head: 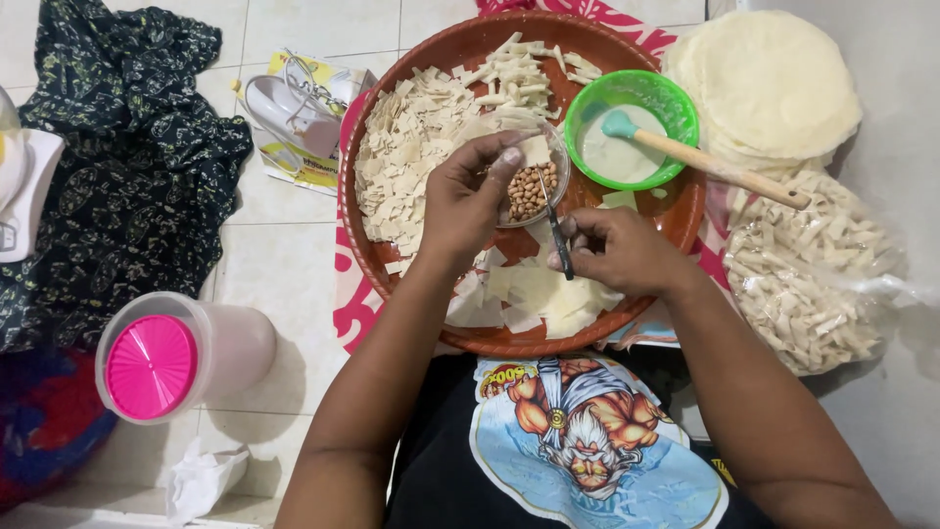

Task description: Wrapping small beans in thin dough wrappers and sealing them with paste using scissors and a brush

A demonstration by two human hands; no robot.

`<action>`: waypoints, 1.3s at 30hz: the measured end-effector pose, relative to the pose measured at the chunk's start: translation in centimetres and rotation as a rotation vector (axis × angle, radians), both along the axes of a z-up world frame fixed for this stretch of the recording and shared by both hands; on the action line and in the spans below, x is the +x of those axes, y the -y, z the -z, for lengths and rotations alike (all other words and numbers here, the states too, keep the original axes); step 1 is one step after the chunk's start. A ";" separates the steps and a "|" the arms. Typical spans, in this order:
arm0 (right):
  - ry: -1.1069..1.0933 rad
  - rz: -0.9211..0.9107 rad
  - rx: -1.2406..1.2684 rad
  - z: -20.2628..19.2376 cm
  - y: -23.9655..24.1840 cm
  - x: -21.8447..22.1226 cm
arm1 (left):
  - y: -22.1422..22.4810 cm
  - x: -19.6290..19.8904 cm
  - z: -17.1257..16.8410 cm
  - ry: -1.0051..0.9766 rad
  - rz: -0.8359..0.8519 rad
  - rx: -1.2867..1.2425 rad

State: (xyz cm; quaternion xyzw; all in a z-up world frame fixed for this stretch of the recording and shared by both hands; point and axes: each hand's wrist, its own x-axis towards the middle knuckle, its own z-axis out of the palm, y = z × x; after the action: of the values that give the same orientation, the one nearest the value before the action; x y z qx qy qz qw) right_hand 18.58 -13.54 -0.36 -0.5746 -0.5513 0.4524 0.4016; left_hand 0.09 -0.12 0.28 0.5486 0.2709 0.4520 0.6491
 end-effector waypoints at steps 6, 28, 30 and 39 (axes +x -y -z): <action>0.021 -0.017 0.013 0.9 -0.1 0.4 | 1.3 -0.1 -2.5 0.001 0.008 0.017; -0.067 0.006 0.073 1.1 0.0 0.9 | 2.6 -0.1 -2.0 0.030 0.044 -0.228; -0.075 0.017 0.092 1.2 0.1 0.8 | 2.8 -0.1 -1.4 0.046 0.069 -0.370; -0.105 -0.037 0.085 1.4 0.0 1.0 | 3.9 0.9 -0.8 0.115 -0.055 -0.334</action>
State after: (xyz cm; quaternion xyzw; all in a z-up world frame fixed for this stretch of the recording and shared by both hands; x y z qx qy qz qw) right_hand 19.56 -13.57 -1.74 -0.5223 -0.5587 0.4653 0.4457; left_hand 1.03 -4.02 1.08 0.3988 0.3197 0.4489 0.7330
